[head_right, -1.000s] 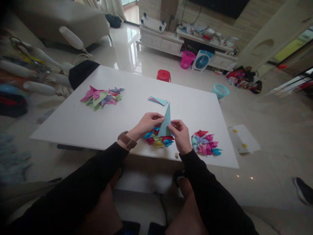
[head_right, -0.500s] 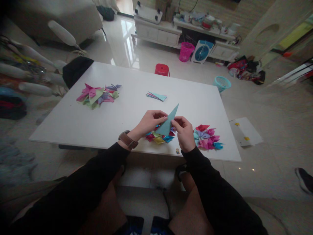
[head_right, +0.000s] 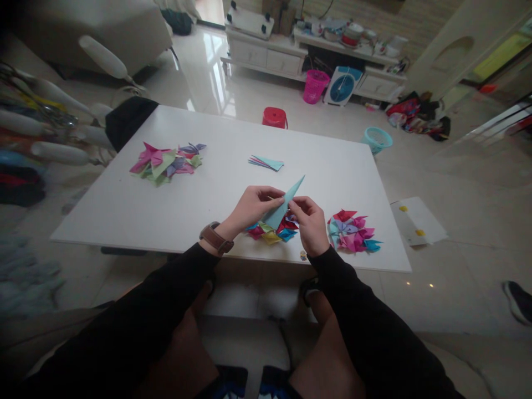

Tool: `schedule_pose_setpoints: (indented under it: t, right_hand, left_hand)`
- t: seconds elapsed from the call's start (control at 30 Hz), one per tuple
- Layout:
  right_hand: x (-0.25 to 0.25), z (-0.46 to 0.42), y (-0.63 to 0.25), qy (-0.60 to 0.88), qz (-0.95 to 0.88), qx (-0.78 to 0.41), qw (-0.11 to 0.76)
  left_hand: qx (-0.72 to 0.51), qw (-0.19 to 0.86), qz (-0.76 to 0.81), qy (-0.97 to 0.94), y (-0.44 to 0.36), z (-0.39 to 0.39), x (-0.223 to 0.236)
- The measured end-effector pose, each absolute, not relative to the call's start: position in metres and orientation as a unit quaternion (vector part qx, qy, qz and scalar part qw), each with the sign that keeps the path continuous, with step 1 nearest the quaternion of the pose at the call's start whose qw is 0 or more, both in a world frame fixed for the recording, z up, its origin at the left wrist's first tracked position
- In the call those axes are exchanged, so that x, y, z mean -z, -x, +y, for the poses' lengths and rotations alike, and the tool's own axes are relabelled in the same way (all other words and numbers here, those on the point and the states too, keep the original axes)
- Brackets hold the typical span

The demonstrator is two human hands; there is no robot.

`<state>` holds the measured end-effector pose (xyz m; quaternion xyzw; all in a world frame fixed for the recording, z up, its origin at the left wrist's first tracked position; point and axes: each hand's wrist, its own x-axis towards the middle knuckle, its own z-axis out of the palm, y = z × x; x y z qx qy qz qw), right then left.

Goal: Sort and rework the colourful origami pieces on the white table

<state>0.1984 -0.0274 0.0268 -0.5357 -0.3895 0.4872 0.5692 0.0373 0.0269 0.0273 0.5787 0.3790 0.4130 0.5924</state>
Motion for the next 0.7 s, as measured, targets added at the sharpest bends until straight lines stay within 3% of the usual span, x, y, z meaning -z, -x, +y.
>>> schedule_pose_setpoints:
  t: [0.43, 0.7]
  right_hand:
    - [-0.0245, -0.0275, -0.2024, 0.535, -0.397, -0.474, 0.575]
    - [-0.0262, -0.0279, -0.2018, 0.541, -0.398, -0.472, 0.571]
  left_hand:
    - [-0.381, 0.681, 0.345, -0.523, -0.0379, 0.0231, -0.0302]
    - [-0.388, 0.659, 0.351, -0.54, -0.0385, 0.0242, -0.0295]
